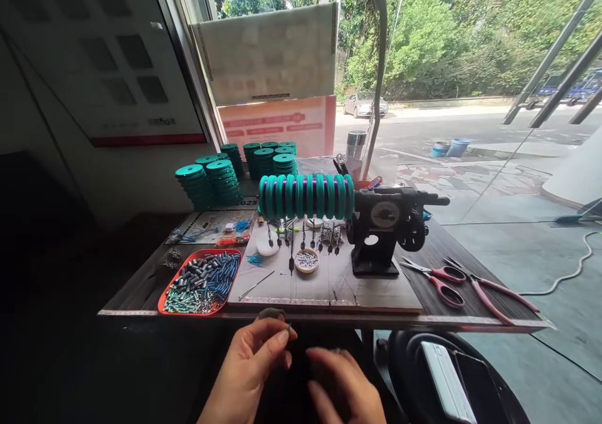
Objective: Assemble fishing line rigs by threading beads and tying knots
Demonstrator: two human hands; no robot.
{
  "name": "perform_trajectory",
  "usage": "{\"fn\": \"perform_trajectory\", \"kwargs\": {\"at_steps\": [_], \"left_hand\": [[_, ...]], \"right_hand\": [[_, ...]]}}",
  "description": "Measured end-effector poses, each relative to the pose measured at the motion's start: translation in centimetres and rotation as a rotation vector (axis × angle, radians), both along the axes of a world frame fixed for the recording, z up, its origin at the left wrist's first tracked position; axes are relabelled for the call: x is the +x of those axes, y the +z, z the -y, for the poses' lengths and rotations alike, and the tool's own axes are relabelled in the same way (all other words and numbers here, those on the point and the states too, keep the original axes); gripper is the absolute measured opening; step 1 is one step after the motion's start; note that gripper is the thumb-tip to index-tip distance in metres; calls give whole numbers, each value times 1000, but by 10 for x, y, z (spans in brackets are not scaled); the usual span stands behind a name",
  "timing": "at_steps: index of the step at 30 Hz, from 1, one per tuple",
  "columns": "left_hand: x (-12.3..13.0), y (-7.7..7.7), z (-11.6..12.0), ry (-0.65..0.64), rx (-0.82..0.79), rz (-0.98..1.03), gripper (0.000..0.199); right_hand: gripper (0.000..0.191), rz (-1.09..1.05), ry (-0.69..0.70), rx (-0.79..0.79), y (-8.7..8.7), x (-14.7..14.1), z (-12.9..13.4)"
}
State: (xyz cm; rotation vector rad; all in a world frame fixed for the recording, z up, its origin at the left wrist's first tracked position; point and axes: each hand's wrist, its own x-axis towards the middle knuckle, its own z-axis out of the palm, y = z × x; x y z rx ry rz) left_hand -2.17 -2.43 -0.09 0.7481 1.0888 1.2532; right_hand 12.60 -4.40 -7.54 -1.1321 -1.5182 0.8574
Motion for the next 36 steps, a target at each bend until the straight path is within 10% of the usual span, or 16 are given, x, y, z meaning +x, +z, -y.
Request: {"fn": "perform_trajectory", "kwargs": {"at_steps": [4, 8, 17, 24, 31, 36], "left_hand": [[6, -6, -7, 49, 68, -243, 19], [10, -5, -11, -27, 98, -393, 16], [2, 17, -9, -157, 234, -515, 10], [16, 0, -11, -4, -24, 289, 16], [18, 6, -11, -129, -329, 452, 22], [16, 8, -10, -145, -366, 360, 20]], "right_hand": [[40, -267, 143, -386, 39, -1, -21], [43, -309, 166, -449, 65, 0, -37], [10, -906, 504, -723, 60, -4, -56], [18, -1107, 451, -653, 62, -20, -62], [15, -700, 436, -652, 60, 6, -61], [13, -88, 188, -239, 49, 15, -47]]}}
